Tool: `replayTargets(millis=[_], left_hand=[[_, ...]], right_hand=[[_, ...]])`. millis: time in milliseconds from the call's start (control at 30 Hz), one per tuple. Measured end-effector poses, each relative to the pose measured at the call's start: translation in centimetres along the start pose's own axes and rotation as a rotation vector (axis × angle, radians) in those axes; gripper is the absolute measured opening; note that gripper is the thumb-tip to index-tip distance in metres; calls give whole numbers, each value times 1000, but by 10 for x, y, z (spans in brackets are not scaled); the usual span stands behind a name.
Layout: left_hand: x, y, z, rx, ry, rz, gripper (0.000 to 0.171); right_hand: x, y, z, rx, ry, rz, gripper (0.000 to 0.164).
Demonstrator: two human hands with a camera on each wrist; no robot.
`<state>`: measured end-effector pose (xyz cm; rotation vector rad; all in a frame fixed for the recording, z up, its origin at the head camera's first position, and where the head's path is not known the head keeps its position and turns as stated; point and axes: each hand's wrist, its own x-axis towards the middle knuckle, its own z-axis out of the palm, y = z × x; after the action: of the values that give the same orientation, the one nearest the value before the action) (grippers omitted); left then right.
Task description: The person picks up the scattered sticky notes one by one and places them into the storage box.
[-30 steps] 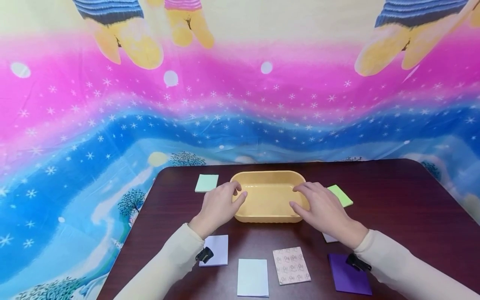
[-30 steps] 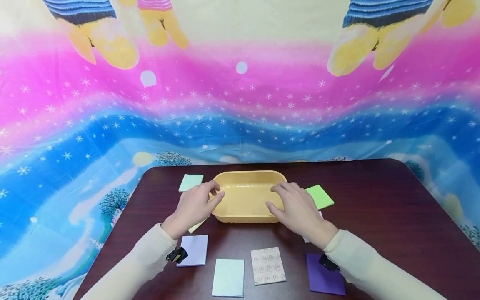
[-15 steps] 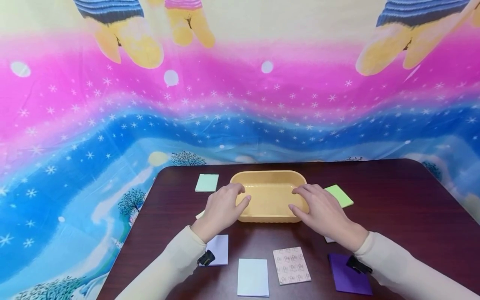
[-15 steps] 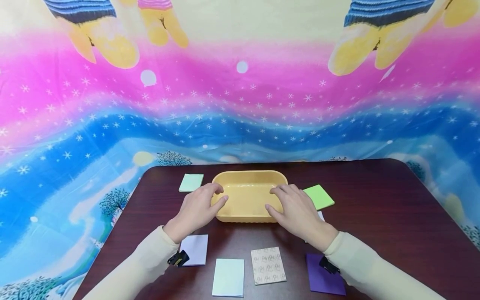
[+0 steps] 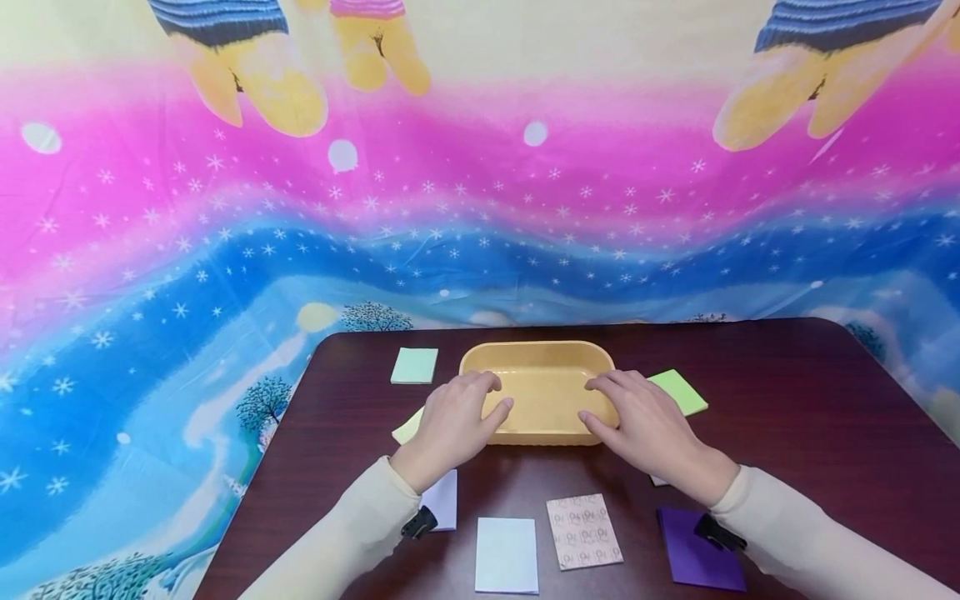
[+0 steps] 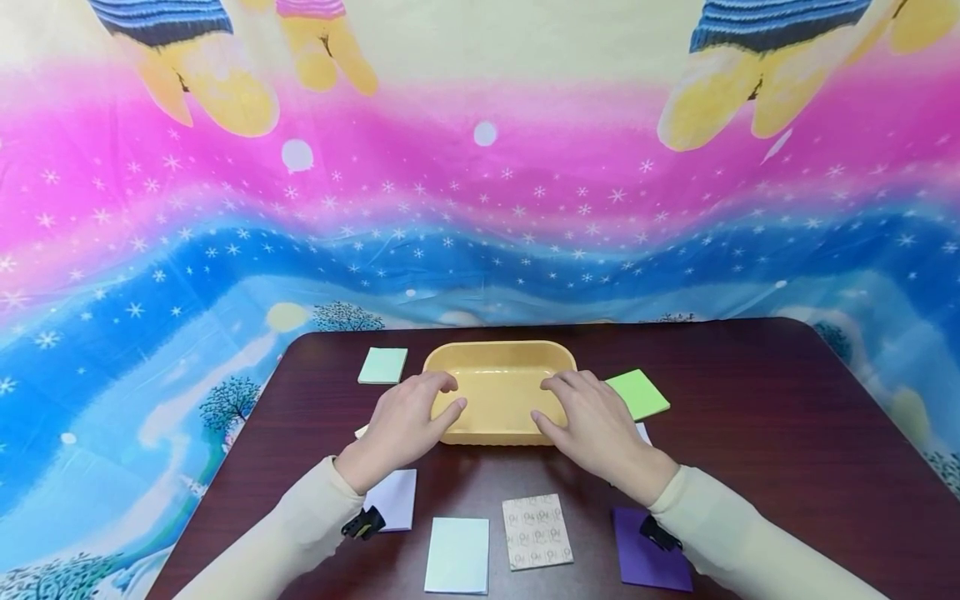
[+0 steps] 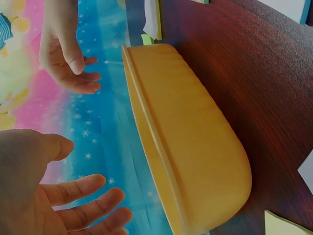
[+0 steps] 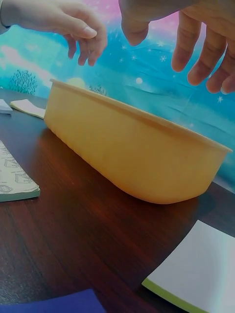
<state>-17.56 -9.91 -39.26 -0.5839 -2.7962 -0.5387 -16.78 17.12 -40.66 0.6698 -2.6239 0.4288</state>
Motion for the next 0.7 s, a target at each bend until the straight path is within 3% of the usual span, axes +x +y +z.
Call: replayTargets(millis=[700], left_hand=[[-1,12,7,-1,-18,18,30]], right_hand=[[-2,9,0,-1,-11,24,41]])
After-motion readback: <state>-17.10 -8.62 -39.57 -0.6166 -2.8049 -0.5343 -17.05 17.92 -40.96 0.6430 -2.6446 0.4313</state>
